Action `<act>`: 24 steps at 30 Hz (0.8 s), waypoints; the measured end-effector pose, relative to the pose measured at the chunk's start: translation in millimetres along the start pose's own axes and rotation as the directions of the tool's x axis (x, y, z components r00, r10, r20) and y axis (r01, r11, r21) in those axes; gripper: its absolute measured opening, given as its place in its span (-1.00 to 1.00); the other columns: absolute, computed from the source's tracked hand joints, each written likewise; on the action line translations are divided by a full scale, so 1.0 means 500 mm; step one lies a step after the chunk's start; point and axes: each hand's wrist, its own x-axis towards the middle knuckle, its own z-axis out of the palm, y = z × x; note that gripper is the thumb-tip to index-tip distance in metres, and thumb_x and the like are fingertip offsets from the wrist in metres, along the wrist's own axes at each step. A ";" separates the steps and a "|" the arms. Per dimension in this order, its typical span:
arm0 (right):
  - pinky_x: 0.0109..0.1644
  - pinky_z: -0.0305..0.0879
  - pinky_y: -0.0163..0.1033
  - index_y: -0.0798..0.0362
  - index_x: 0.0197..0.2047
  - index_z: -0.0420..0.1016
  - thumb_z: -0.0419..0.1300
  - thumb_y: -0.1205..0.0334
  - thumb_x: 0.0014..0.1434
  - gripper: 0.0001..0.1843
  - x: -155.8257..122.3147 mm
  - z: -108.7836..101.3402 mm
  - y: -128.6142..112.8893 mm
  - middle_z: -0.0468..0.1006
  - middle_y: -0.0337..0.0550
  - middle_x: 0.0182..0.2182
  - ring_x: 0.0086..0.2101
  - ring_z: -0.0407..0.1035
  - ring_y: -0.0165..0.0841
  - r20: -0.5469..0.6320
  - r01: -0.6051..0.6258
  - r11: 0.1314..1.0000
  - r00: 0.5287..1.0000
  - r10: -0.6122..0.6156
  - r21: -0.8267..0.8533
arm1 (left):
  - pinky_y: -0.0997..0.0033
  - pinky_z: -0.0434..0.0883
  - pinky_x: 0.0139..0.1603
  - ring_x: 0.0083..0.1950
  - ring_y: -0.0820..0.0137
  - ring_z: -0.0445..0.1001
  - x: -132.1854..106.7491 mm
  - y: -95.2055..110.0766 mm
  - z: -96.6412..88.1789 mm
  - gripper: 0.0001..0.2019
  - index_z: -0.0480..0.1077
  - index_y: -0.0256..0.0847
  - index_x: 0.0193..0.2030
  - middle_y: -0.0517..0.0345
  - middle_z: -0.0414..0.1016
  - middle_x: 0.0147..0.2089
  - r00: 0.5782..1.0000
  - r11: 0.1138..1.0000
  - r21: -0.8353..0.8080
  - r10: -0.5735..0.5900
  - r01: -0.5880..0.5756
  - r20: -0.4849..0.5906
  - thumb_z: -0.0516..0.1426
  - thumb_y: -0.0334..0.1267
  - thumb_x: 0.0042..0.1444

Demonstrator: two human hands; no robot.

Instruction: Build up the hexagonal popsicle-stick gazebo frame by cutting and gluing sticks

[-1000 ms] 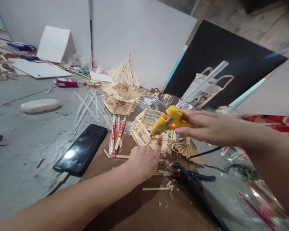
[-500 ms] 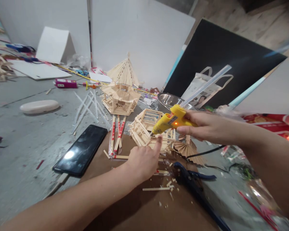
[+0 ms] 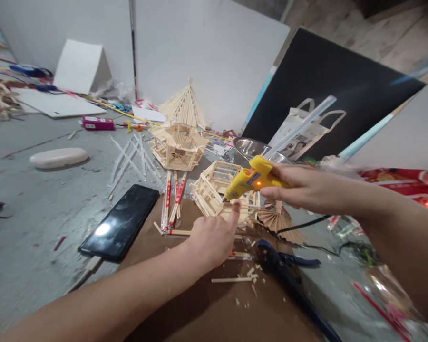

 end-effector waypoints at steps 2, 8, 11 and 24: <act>-0.11 0.17 -0.14 0.06 -0.03 0.28 -0.04 -0.06 0.04 -0.50 0.000 0.000 0.000 0.39 -0.07 -0.13 -0.14 0.26 -0.18 -0.003 -0.003 1.000 1.000 0.003 -0.006 | 0.41 0.26 -0.47 -0.40 0.33 0.43 0.000 0.000 0.000 -0.38 -0.46 -0.24 0.23 -0.11 0.41 -0.21 1.000 1.000 0.009 0.001 -0.002 0.010 -0.18 -0.19 0.11; -0.12 0.17 -0.16 0.06 -0.06 0.30 -0.03 -0.04 0.04 -0.53 -0.001 0.001 -0.003 0.39 -0.09 -0.13 -0.15 0.26 -0.20 -0.008 0.009 1.000 1.000 -0.009 0.005 | 0.43 0.26 -0.47 -0.41 0.33 0.43 0.001 0.000 0.002 -0.38 -0.40 -0.24 0.24 -0.08 0.43 -0.26 1.000 1.000 -0.016 -0.006 0.006 -0.017 -0.16 -0.20 0.10; -0.12 0.17 -0.16 0.07 -0.09 0.31 -0.04 -0.05 0.04 -0.54 -0.001 -0.001 -0.003 0.40 -0.08 -0.16 -0.16 0.27 -0.20 -0.006 0.007 1.000 1.000 -0.007 -0.010 | 0.41 0.27 -0.48 -0.42 0.31 0.43 0.001 0.000 0.003 -0.38 -0.40 -0.25 0.24 -0.07 0.44 -0.28 1.000 1.000 -0.021 0.000 0.000 -0.022 -0.16 -0.20 0.10; -0.28 0.22 -0.23 0.09 -0.12 0.30 -0.06 -0.05 0.06 -0.55 -0.003 0.009 -0.010 0.43 -0.11 -0.31 -0.30 0.30 -0.28 -0.008 -0.024 0.998 1.000 0.025 0.065 | 0.42 0.27 -0.50 -0.43 0.32 0.43 -0.003 0.005 0.002 -0.36 -0.47 -0.25 0.23 -0.15 0.42 -0.20 0.999 1.000 0.014 0.015 -0.014 -0.037 -0.15 -0.21 0.10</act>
